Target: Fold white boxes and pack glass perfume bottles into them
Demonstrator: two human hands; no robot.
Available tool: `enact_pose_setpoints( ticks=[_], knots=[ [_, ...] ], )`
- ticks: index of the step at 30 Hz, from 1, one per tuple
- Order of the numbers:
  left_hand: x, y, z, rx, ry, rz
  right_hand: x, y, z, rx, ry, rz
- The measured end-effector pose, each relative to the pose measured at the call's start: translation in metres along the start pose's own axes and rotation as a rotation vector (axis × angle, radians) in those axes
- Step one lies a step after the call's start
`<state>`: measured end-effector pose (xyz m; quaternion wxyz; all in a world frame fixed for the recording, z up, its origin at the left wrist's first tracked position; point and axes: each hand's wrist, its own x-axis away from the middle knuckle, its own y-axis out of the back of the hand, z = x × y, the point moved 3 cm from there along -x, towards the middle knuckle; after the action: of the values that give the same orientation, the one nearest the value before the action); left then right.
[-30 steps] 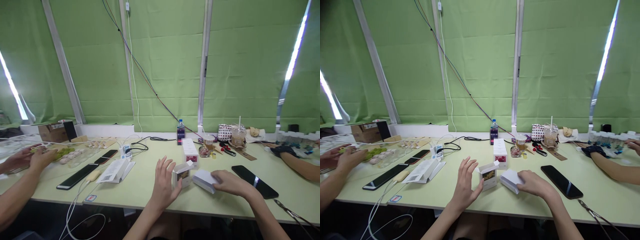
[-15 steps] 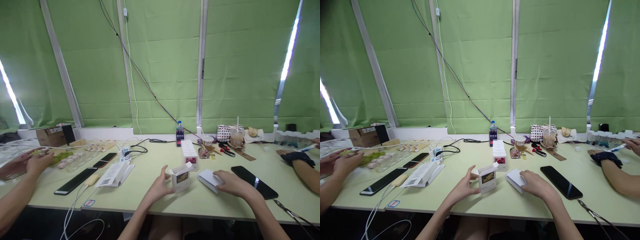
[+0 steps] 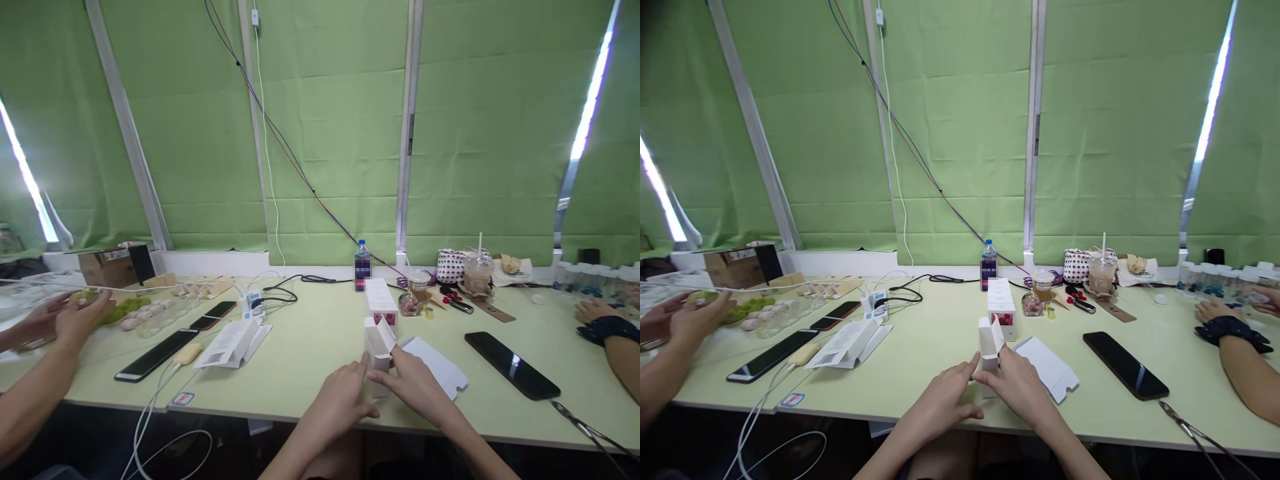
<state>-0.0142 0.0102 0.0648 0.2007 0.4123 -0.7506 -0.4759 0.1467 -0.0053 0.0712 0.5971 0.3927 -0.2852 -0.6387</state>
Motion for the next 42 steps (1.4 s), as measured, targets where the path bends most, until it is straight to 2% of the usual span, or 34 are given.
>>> enact_pose_setpoints(
  ticks=[3,5,7,9,11,14,16,19,22,24,25,27,30,32,35,39,42],
  knots=[
    [-0.002,0.001,0.003,0.030,-0.035,-0.061,-0.010,0.000,-0.009,-0.106,0.031,-0.058],
    [-0.006,0.004,0.010,0.089,-0.058,-0.193,-0.016,-0.001,-0.015,-0.229,0.068,-0.062],
    [-0.010,0.008,0.017,0.150,-0.079,-0.366,-0.020,-0.002,-0.019,-0.432,0.144,0.004],
    [-0.012,0.010,0.024,0.187,-0.073,-0.488,-0.022,-0.004,-0.021,-0.660,0.216,0.117],
    [-0.015,0.009,0.028,0.243,-0.044,-0.487,-0.021,-0.007,-0.022,-0.829,0.251,0.214],
    [-0.019,0.004,0.030,0.394,-0.020,-0.363,-0.020,-0.008,-0.019,-0.903,0.262,0.264],
    [-0.021,0.002,0.030,0.477,-0.023,-0.315,-0.019,-0.004,-0.017,-0.864,0.283,0.268],
    [-0.022,0.003,0.034,0.502,-0.002,-0.335,-0.020,0.007,-0.023,-0.644,0.254,0.224],
    [-0.022,0.007,0.039,0.472,0.067,-0.357,-0.022,0.023,-0.043,-0.200,0.098,0.030],
    [-0.022,0.009,0.041,0.456,0.107,-0.352,-0.023,0.030,-0.061,0.129,-0.057,-0.040],
    [-0.022,0.011,0.042,0.445,0.116,-0.352,-0.023,0.031,-0.069,0.258,-0.133,-0.024],
    [-0.023,0.012,0.042,0.423,0.114,-0.355,-0.024,0.028,-0.083,0.395,-0.249,0.084],
    [-0.023,0.013,0.041,0.412,0.090,-0.339,-0.024,0.019,-0.094,0.379,-0.275,0.254],
    [-0.022,0.014,0.040,0.378,0.062,-0.365,-0.025,0.015,-0.096,0.352,-0.258,0.292],
    [-0.016,0.020,0.035,0.206,-0.043,-0.530,-0.026,0.015,-0.097,0.317,-0.219,0.302],
    [-0.003,0.027,0.016,-0.085,-0.264,-0.790,-0.028,0.026,-0.105,0.256,-0.175,0.324],
    [0.006,0.028,-0.001,-0.238,-0.467,-0.900,-0.026,0.036,-0.115,0.257,-0.194,0.318]
  ],
)
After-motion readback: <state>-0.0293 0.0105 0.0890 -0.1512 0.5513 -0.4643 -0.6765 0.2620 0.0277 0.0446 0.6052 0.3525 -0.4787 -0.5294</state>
